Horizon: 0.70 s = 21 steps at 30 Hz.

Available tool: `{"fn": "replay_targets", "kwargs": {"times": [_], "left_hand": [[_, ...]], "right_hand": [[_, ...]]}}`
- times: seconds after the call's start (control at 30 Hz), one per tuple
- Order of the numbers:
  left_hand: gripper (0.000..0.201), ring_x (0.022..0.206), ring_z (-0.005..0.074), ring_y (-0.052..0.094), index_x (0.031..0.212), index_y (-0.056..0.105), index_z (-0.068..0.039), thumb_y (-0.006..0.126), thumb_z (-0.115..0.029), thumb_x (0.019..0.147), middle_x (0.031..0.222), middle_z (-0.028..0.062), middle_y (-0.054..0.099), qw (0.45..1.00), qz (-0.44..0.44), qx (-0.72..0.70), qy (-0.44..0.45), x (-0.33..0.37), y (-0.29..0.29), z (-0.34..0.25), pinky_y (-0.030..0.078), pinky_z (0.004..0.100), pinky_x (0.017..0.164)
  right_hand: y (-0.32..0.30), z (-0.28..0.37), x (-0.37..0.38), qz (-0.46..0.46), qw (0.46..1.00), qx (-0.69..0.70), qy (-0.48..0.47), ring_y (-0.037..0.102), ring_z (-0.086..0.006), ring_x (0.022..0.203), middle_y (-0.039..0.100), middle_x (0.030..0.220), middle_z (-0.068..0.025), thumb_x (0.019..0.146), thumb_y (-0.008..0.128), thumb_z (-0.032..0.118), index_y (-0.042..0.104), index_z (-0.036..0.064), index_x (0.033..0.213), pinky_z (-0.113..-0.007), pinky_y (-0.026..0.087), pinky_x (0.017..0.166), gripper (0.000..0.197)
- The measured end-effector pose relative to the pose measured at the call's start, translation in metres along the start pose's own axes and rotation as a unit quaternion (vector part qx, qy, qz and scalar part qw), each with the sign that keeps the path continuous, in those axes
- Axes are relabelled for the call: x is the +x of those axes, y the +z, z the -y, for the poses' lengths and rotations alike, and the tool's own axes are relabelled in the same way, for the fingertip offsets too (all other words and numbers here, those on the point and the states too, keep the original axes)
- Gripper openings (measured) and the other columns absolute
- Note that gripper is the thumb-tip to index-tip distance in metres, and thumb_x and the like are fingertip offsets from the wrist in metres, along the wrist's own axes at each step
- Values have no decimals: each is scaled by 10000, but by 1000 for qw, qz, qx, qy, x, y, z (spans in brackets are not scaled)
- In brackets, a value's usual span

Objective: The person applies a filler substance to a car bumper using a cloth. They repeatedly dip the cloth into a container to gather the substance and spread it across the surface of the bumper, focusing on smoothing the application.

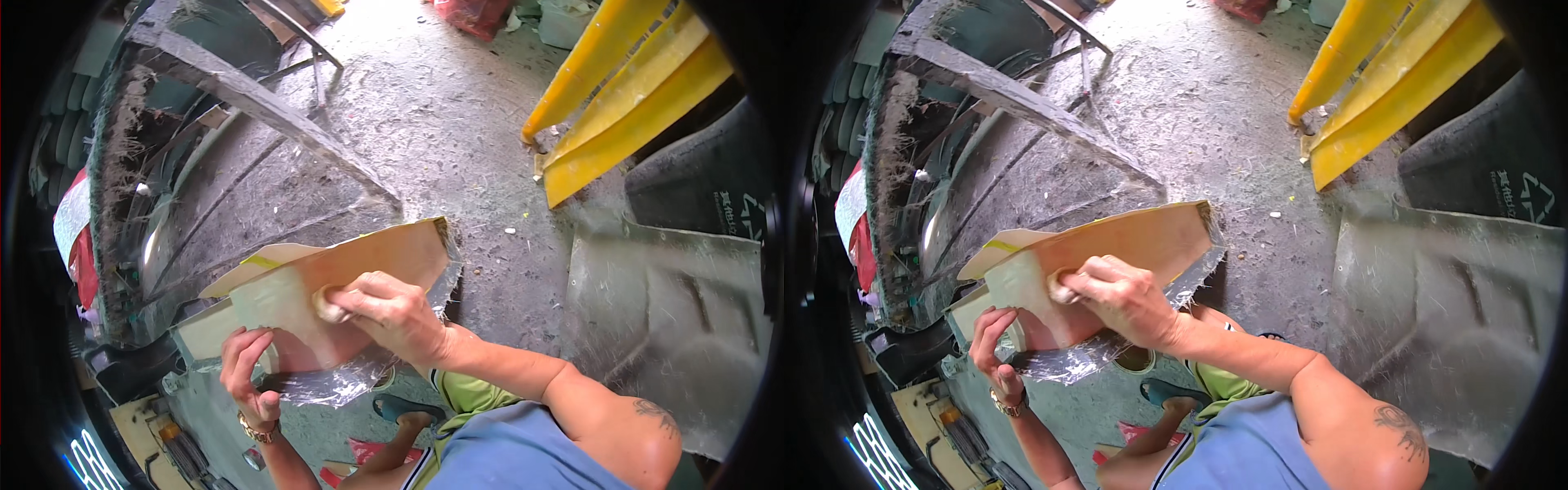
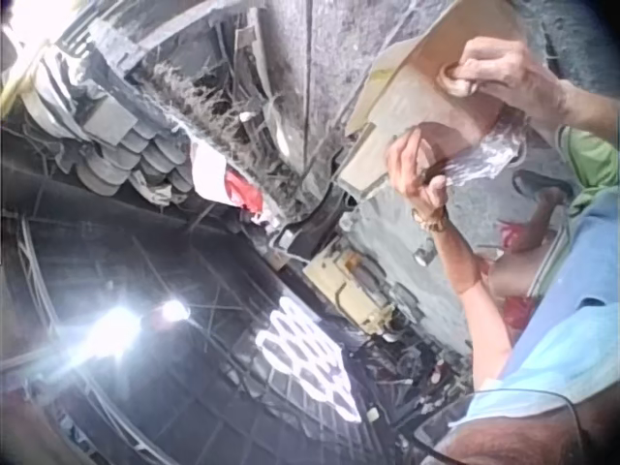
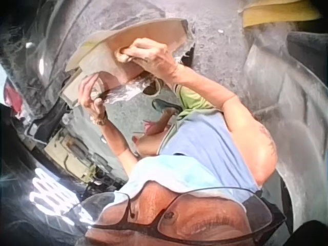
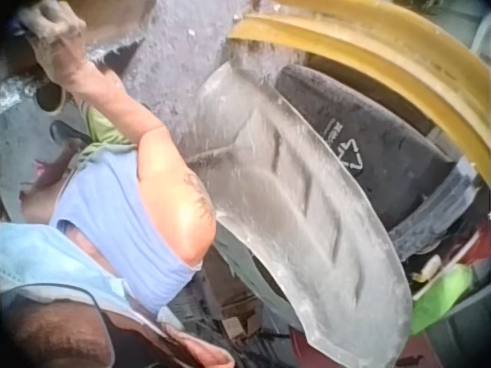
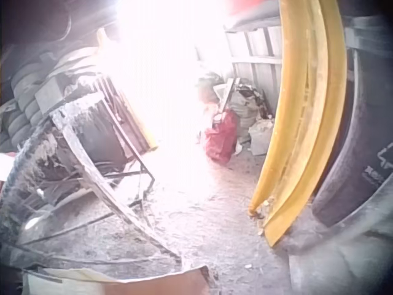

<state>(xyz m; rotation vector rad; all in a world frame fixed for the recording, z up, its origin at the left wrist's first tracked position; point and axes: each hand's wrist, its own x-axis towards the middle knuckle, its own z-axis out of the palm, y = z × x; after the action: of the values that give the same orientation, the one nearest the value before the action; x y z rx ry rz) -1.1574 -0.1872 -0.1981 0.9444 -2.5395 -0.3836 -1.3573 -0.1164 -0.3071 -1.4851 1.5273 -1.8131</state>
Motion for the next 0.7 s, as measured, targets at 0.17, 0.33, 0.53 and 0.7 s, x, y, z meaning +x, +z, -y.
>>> {"fn": "replay_targets", "kwargs": {"times": [0.17, 0.33, 0.53, 0.7], "left_hand": [[825, 861, 324, 587, 915, 637, 29, 348, -731, 776, 881, 161, 623, 1000, -14, -7, -6, 1, 0, -3, 422, 491, 872], [809, 851, 324, 588, 916, 641, 15, 354, -729, 778, 878, 157, 622, 1000, -12, 0, 19, 12, 3, -3, 430, 469, 864], [809, 839, 336, 592, 917, 638, 20, 358, -727, 777, 881, 165, 621, 1000, -18, 10, 14, 0, -8, 4, 435, 473, 857], [805, 847, 344, 591, 923, 639, 21, 362, -721, 777, 882, 168, 619, 1000, -12, 6, 25, 2, -4, 7, 438, 470, 859]], "right_hand": [[-12, -155, -70, -48, 975, -8, 215, 583, -135, 678, 629, 753, -69, 750, 558, -8, 660, 28, 878, -272, 468, 622, 167], [-6, -194, -91, -35, 943, -102, 314, 596, -188, 662, 613, 730, -126, 732, 554, 72, 619, -33, 863, -319, 468, 620, 180], [8, -32, 7, -3, 994, -21, 103, 574, -276, 746, 562, 816, -100, 745, 598, 43, 612, 24, 939, -347, 473, 644, 195], [-11, 13, -7, 172, 982, 17, -81, 580, -183, 772, 581, 847, -8, 668, 631, 12, 634, 116, 975, -319, 506, 627, 324]]}}
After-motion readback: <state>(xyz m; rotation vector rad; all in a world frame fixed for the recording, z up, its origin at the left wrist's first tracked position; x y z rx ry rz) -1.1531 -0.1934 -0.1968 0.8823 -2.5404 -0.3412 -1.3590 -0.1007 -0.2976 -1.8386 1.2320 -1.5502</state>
